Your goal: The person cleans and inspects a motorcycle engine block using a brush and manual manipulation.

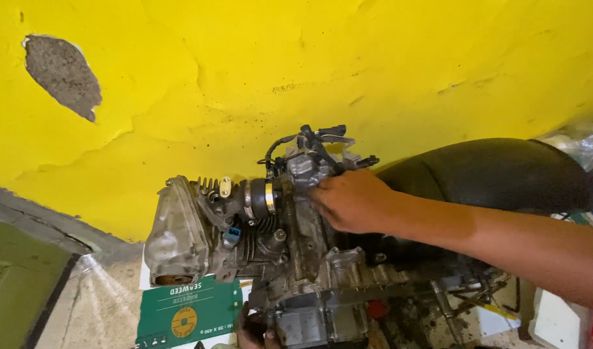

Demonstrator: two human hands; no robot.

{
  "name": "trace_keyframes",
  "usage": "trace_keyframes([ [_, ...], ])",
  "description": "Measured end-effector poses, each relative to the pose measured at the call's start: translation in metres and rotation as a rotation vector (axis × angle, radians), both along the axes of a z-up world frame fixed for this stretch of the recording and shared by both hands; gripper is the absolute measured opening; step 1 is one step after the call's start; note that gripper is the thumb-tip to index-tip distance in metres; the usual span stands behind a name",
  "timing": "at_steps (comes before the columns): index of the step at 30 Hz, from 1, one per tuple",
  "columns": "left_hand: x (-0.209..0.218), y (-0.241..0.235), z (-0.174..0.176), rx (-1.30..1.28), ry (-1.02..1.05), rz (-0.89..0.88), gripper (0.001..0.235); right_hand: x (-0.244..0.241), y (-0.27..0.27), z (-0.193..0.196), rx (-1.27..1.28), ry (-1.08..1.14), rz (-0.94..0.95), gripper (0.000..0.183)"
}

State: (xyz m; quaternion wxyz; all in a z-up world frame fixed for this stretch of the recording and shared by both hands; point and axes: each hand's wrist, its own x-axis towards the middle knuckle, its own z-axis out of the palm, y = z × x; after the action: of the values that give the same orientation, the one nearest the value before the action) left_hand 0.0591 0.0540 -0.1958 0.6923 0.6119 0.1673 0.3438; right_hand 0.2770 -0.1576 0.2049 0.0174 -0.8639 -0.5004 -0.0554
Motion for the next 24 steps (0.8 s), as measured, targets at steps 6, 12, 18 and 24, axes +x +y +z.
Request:
trace_keyframes([
  [6,0.008,-0.027,0.068,0.131,0.064,0.209,0.095,-0.005,-0.005,-0.001,0.099,0.146,0.177,0.014],
  [12,0.007,0.014,-0.033,0.013,-0.147,-0.049,0.094,-0.018,-0.008,-0.008,0.085,0.248,0.072,0.013],
  [18,0.02,0.019,-0.032,0.08,-0.138,-0.025,0.091,0.011,-0.004,-0.01,0.423,0.35,0.088,0.018],
  [24,0.016,0.013,-0.028,0.124,-0.11,0.071,0.087,-0.027,-0.009,0.01,0.326,0.431,0.197,0.021],
])
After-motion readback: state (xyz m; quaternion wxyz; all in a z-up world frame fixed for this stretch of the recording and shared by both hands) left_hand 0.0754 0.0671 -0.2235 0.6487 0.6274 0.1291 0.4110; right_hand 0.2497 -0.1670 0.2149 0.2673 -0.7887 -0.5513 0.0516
